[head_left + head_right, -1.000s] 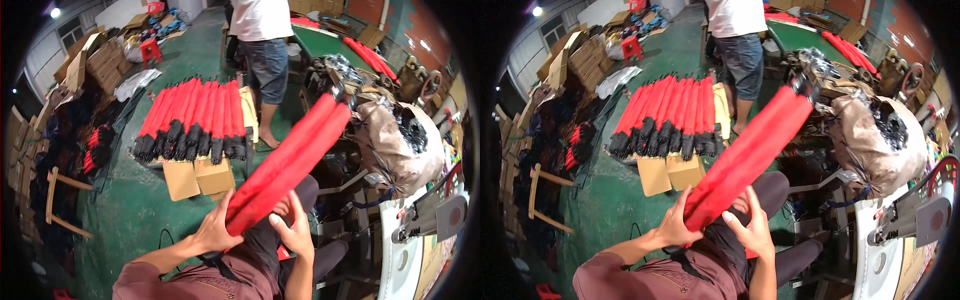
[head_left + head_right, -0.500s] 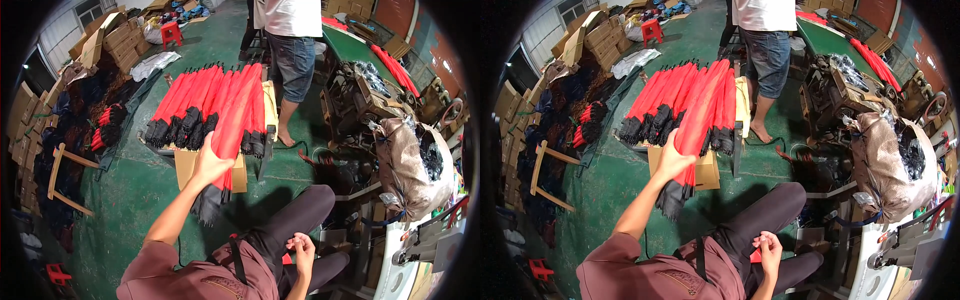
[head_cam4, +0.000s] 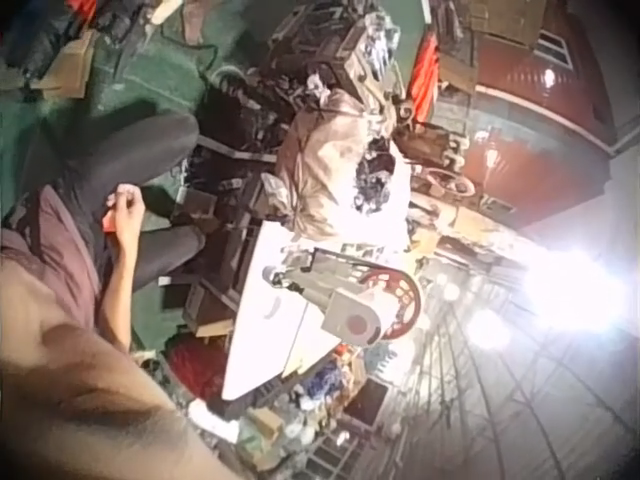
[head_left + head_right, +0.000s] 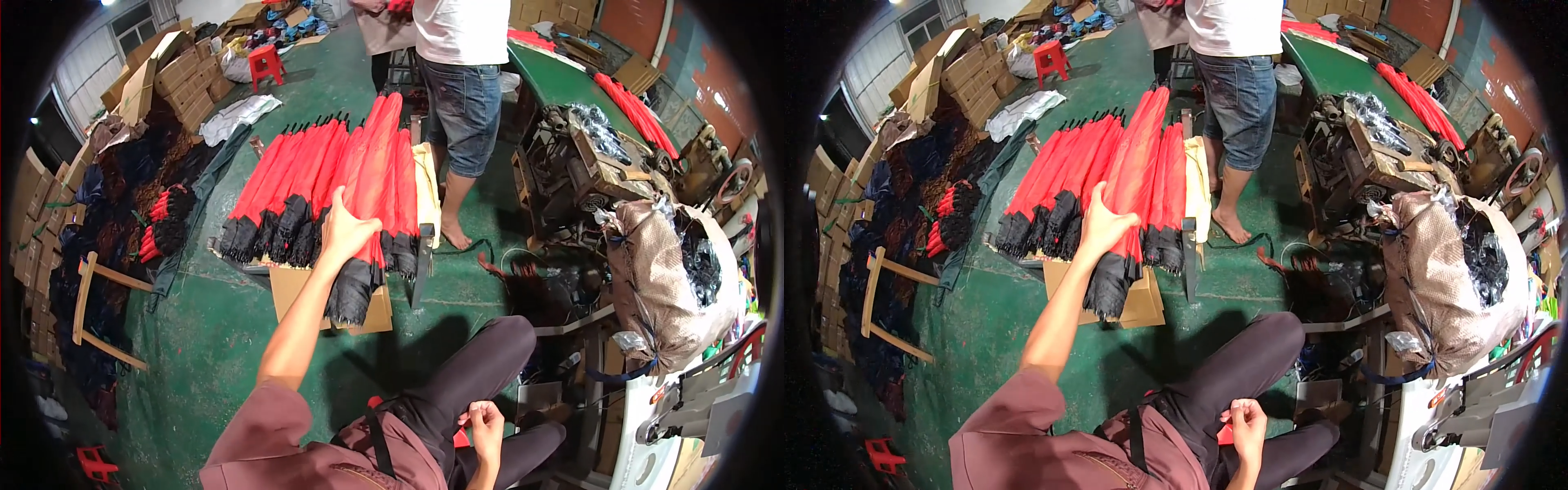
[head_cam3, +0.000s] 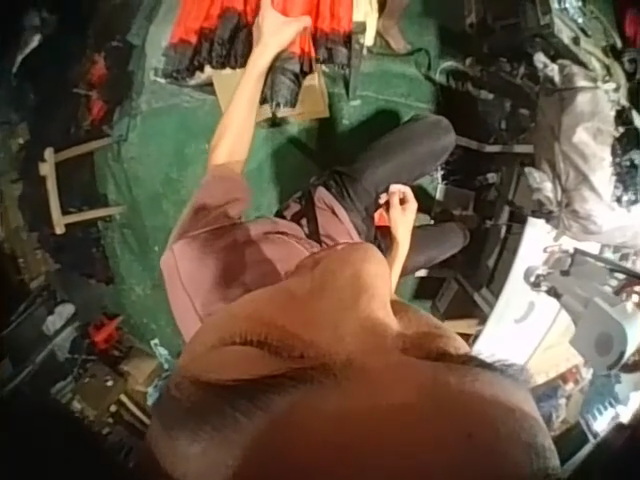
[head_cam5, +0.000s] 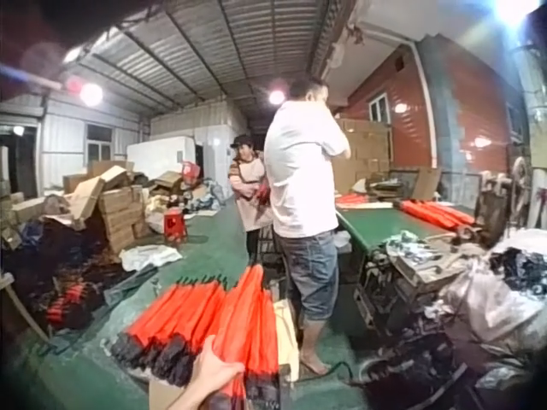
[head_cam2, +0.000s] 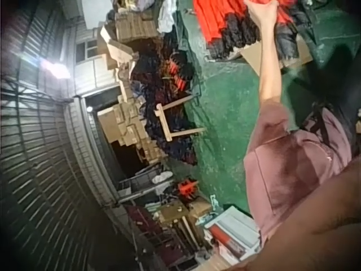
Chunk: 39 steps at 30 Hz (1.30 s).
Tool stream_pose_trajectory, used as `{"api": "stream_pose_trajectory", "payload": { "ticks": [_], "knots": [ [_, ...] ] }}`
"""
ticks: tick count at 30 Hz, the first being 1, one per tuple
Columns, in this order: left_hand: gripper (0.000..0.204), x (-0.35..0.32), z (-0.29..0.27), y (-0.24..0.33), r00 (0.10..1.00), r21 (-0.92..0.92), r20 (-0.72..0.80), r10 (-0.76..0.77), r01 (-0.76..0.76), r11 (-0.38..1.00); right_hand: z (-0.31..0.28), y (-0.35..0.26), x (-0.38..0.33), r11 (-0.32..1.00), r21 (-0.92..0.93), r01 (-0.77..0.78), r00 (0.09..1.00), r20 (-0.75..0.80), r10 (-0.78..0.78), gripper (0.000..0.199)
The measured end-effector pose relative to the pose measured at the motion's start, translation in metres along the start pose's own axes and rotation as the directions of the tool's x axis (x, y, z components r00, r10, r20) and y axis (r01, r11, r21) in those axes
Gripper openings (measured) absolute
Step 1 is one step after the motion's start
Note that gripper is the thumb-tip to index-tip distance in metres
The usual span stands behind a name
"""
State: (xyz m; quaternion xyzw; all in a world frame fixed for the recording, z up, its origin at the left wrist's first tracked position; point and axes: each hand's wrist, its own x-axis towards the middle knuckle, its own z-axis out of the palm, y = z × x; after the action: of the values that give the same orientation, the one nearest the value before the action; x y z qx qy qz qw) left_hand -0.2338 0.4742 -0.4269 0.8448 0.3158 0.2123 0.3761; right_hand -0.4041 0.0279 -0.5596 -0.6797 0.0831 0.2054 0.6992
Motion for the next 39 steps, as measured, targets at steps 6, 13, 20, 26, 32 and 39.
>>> {"api": "stream_pose_trajectory", "payload": {
  "ticks": [6,13,20,26,32,39],
  "knots": [
    [0.107,0.070,0.066,-0.034,0.996,0.252,0.023,0.082,-0.085,0.964,0.004,-0.008,0.002,0.998,-0.027,-0.049,0.999,-0.011,0.048,0.014],
    [0.092,0.049,0.113,-0.078,0.906,0.379,0.360,0.224,-0.362,0.852,0.005,-0.004,0.004,0.998,0.004,-0.062,0.998,-0.026,0.062,0.014],
    [0.066,-0.002,0.111,-0.079,0.891,0.431,0.108,0.440,-0.441,0.787,0.001,0.009,0.013,0.999,0.045,-0.017,1.000,-0.022,0.018,0.014],
    [0.022,-0.083,0.069,-0.050,0.711,-0.029,-0.097,0.696,-0.701,0.712,-0.012,0.009,0.010,0.999,-0.034,-0.038,0.998,0.052,0.039,0.015],
    [0.012,-0.190,0.110,-0.003,0.449,-0.485,0.191,0.873,-0.730,0.482,-0.034,0.013,0.016,0.991,-0.132,0.029,0.999,0.027,-0.026,0.020],
    [0.022,-0.301,0.189,0.033,-0.199,-0.622,0.729,0.655,-0.592,0.513,-0.051,0.024,0.003,0.981,-0.186,0.063,0.968,-0.229,-0.105,0.026]
  ]
}}
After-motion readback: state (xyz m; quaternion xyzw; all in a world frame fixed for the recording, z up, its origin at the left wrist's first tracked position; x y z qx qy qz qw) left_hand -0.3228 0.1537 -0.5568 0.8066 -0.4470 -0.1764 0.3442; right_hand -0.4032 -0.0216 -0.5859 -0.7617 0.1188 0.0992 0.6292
